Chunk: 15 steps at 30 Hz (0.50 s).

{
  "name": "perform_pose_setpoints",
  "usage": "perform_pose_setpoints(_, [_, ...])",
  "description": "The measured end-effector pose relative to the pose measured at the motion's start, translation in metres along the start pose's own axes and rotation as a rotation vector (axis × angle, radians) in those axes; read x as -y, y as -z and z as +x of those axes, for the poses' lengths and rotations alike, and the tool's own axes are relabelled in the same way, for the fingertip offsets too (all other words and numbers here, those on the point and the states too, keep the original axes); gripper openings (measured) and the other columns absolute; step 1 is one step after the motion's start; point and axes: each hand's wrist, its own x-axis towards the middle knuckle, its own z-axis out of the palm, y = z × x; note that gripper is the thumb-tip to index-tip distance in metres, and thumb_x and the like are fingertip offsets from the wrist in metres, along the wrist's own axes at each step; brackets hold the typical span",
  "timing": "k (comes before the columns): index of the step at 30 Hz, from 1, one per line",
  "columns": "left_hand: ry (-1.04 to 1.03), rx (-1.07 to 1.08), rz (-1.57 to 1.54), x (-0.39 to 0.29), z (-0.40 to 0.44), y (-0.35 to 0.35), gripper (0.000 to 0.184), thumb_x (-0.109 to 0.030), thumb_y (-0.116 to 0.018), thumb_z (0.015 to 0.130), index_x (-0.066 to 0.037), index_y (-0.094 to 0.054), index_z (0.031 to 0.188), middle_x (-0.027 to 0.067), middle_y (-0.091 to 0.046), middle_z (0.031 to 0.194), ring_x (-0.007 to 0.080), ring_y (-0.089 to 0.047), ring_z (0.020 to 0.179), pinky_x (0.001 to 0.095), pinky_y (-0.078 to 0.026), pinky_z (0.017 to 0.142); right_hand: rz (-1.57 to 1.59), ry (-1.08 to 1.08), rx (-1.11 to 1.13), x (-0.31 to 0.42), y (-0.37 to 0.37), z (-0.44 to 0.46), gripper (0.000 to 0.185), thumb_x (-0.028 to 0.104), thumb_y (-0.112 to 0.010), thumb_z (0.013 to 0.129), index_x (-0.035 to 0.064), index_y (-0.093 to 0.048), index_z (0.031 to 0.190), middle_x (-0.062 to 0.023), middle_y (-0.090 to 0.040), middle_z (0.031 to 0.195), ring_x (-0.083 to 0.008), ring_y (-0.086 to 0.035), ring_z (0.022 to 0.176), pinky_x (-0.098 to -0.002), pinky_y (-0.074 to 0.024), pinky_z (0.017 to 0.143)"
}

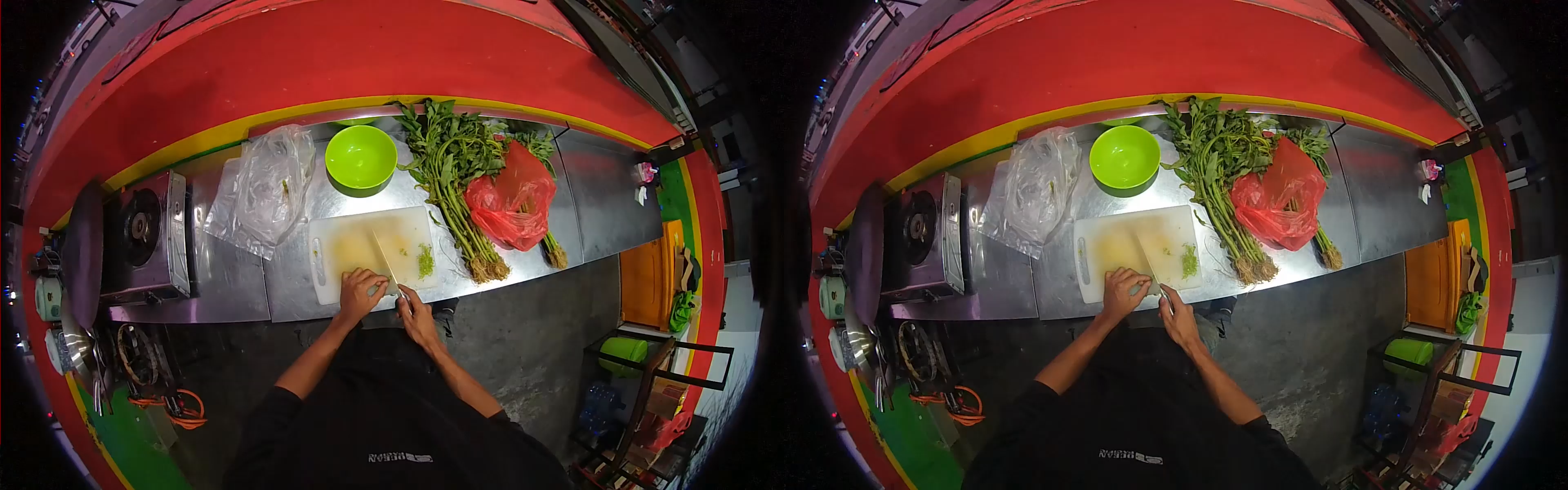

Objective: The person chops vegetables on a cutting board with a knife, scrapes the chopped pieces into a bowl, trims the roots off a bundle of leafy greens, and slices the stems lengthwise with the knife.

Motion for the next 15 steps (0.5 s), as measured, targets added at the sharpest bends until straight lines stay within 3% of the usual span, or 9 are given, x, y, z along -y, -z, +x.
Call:
perform_pose_setpoints(3, [-0.015,-0.016,-0.003,0.003,0.003,0.000,0.006,-0.019,-0.075,0.081,-0.014,-0.075,0.084,-0.0022,-0.069,0.082,0.0184,-0.060,0.081,0.0363,-0.036,0.074,0.008,0.012,0.000,-0.002,-0.002,0.004,0.041,0.030,-0.050,0.104,0.0100,-0.053,0.139,-0.0162,-0.069,0.075,-0.0273,-0.071,0.071,-0.0404,-0.0529,0.070])
perform_pose_setpoints(5, [-0.021,-0.034,-0.005,0.003,0.000,-0.001,0.006,-0.019,-0.075,0.081,-0.014,-0.075,0.083,-0.0024,-0.069,0.081,0.0186,-0.060,0.081,0.0363,-0.036,0.074,0.004,0.015,-0.012,-0.005,-0.006,0.003,0.039,0.026,-0.051,0.104,0.0097,-0.054,0.139,-0.0092,-0.065,0.069,-0.0142,-0.060,0.062,-0.0322,-0.0486,0.062])
perform_pose_setpoints(15, [-0.015,-0.004,0.007,-0.002,0.003,0.005,0.006,-0.020,-0.074,0.082,-0.014,-0.075,0.085,-0.0029,-0.067,0.080,0.0178,-0.060,0.080,0.0362,-0.036,0.075,0.046,0.052,-0.007,-0.013,-0.008,0.003,0.038,0.023,-0.050,0.105,0.0080,-0.053,0.140,-0.0085,-0.065,0.070,-0.0139,-0.060,0.063,-0.0307,-0.0485,0.063])
